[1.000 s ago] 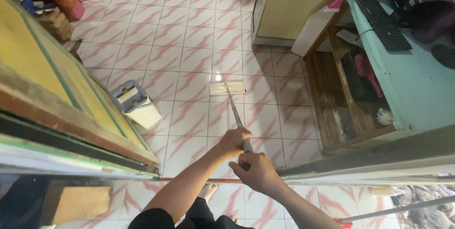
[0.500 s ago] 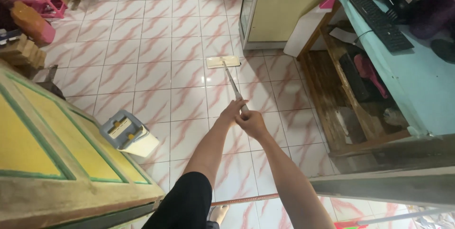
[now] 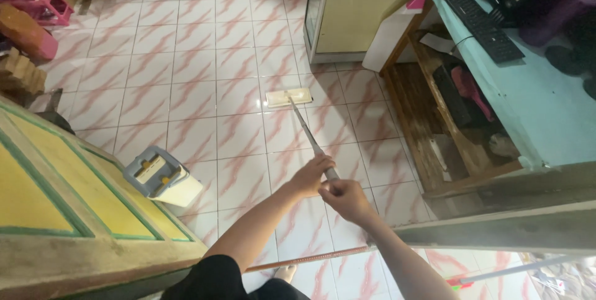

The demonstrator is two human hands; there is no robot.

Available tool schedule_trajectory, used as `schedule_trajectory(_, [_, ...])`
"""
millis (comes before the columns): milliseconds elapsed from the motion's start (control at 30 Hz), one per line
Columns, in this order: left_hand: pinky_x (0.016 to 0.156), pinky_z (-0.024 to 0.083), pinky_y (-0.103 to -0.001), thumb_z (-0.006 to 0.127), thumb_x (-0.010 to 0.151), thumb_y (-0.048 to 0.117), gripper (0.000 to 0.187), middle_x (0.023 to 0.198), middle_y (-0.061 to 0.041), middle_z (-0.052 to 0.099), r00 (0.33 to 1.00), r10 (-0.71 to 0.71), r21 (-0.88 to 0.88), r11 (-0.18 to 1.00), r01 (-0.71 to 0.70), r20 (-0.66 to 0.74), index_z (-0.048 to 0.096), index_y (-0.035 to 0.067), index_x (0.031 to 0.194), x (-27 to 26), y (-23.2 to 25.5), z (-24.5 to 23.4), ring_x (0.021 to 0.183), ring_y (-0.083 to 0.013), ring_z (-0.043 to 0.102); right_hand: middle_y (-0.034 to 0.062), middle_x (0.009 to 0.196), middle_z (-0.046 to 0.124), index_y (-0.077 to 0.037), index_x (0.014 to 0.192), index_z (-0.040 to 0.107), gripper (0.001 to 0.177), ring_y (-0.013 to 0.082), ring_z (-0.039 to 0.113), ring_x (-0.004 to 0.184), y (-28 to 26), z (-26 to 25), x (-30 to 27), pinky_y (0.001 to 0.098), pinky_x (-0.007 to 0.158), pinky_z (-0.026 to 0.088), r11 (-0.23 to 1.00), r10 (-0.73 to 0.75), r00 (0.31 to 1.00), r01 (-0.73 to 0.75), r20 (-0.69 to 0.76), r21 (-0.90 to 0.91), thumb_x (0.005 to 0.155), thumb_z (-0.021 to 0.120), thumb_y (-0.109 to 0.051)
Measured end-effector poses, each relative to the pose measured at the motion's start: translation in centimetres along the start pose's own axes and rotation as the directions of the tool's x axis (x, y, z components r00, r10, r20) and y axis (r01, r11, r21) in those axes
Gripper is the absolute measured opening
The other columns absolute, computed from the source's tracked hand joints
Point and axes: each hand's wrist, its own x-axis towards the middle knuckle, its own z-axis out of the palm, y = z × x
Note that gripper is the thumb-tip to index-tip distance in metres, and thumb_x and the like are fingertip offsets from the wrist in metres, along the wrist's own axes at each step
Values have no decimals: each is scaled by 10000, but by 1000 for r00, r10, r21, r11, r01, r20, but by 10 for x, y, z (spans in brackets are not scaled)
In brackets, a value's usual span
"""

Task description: Mopping the tiled floor in an indoor room using a flat mop.

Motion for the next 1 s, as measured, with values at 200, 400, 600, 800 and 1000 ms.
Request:
schedule_trajectory(200, [1155, 434, -461, 809, 823, 168, 433, 1293, -54, 670, 962, 259, -92, 959, -267, -87, 649, 152, 1225, -47, 110, 15, 1310, -313, 574, -3, 531, 376, -14, 588, 486, 497, 105, 355, 548, 58, -45, -120, 370, 490, 348, 974, -71, 994, 51, -83, -222, 812, 837, -287])
schedule_trajectory(400, [938, 553, -435, 830, 817, 250, 377, 1181, -2, 684, 954, 297, -129, 949, -289, 49, 656, 182, 1144, -75, 220, -13, 1170, -326, 587, -2, 472, 517, -42, 614, 603, 376, 83, 456, 495, 71, -88, -211, 329, 481, 391, 983, 60, 997, -68, -52, -169, 757, 869, -265])
schedule_trajectory(600, [773, 589, -426, 831, 797, 258, 400, 1079, 5, 679, 957, 273, -92, 960, -265, 99, 641, 159, 1134, -83, 240, -19, 1173, -316, 607, 23, 449, 509, -14, 629, 658, 398, 104, 423, 480, 24, -87, -234, 338, 510, 348, 946, 139, 987, -156, -80, -286, 777, 923, -272])
schedule_trajectory(800, [815, 582, -456, 843, 718, 245, 378, 1072, -35, 676, 982, 189, -6, 982, -189, 11, 647, 147, 1025, -58, 191, -19, 1141, -328, 616, 13, 482, 431, -3, 567, 557, 439, 93, 363, 499, -12, -57, -179, 338, 456, 318, 985, -45, 995, 29, -87, -169, 795, 841, -247])
schedule_trajectory(1000, [855, 517, -440, 812, 682, 178, 227, 917, -73, 713, 975, 125, -88, 986, -143, -185, 677, 119, 854, 3, 94, -38, 944, -318, 620, 5, 503, 446, -11, 574, 522, 483, 76, 370, 522, -53, -24, -63, 332, 461, 346, 981, -158, 980, 141, -121, -134, 869, 788, -285])
